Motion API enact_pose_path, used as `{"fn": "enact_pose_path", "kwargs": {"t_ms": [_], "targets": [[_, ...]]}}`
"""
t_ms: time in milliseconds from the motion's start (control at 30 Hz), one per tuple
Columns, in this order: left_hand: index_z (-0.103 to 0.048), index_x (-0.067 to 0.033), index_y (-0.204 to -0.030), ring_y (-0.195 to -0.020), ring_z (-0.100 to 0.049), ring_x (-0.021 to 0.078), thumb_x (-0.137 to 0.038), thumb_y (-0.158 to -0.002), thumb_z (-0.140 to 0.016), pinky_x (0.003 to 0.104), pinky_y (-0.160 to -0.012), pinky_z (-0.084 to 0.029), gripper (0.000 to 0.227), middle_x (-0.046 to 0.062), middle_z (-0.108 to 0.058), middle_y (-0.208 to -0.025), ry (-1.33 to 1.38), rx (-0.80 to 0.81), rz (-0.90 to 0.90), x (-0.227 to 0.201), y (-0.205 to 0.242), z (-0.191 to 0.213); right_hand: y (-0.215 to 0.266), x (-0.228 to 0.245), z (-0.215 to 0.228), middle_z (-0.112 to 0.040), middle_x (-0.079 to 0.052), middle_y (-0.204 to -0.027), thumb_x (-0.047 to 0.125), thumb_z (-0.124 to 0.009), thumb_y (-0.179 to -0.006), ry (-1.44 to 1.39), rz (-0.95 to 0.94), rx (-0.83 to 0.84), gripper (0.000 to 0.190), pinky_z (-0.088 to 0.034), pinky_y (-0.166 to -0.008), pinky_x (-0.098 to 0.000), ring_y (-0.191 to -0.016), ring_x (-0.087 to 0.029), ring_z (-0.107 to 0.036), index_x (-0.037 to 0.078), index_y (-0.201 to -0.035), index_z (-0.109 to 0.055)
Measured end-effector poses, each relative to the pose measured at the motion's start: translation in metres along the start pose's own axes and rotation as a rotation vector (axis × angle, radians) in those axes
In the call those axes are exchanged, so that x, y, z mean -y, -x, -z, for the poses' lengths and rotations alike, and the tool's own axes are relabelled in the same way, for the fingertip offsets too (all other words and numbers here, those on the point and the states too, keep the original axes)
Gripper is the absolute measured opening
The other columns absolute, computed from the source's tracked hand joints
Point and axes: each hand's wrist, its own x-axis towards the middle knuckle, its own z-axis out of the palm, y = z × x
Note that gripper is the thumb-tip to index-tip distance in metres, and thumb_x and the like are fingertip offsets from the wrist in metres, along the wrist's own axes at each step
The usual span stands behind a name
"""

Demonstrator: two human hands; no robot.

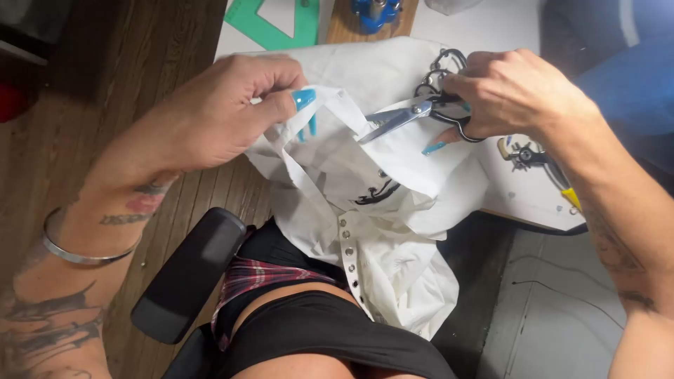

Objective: Cutting and marking a white garment with eyelets on a workbench.

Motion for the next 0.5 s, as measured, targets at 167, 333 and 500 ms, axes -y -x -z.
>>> {"fn": "enact_pose_path", "kwargs": {"t_ms": [167,333,500], "targets": [[-0.071,-0.005,-0.105,-0.064,-0.046,0.0069,-0.015,-0.1,-0.059,0.028,-0.055,-0.039,0.016,-0.001,-0.058,-0.072,-0.065,0.041,0.035,-0.007,-0.003,0.023,-0.029,0.006,0.01,-0.065,-0.008,-0.076,0.075,-0.072,-0.072,-0.039,0.054,0.024,0.07,-0.057,-0.057,-0.0415,-0.065,-0.03,-0.069,0.013,-0.105,-0.07],[-0.07,-0.0117,-0.121,-0.065,-0.051,0.0083,-0.016,-0.099,-0.059,0.027,-0.058,-0.043,0.025,0.004,-0.063,-0.078,-0.137,0.09,0.117,-0.013,-0.005,0.045,-0.053,0.01,0.022,-0.065,-0.008,-0.079,0.069,-0.078,-0.07,-0.12,0.112,0.003,0.065,-0.056,-0.059,-0.0421,-0.069,-0.032,-0.069,0.013,-0.102,-0.072],[-0.064,-0.0034,-0.088,-0.094,-0.065,0.0078,-0.012,-0.094,-0.053,0.026,-0.082,-0.054,0.015,0.007,-0.07,-0.126,0.045,0.223,-0.177,-0.014,0.001,0.067,-0.064,0.012,0.033,-0.062,-0.005,-0.072,0.05,-0.089,-0.06,-0.417,0.165,-0.069,0.055,-0.053,-0.061,-0.0429,-0.07,-0.029,-0.067,0.009,-0.093,-0.073]]}}
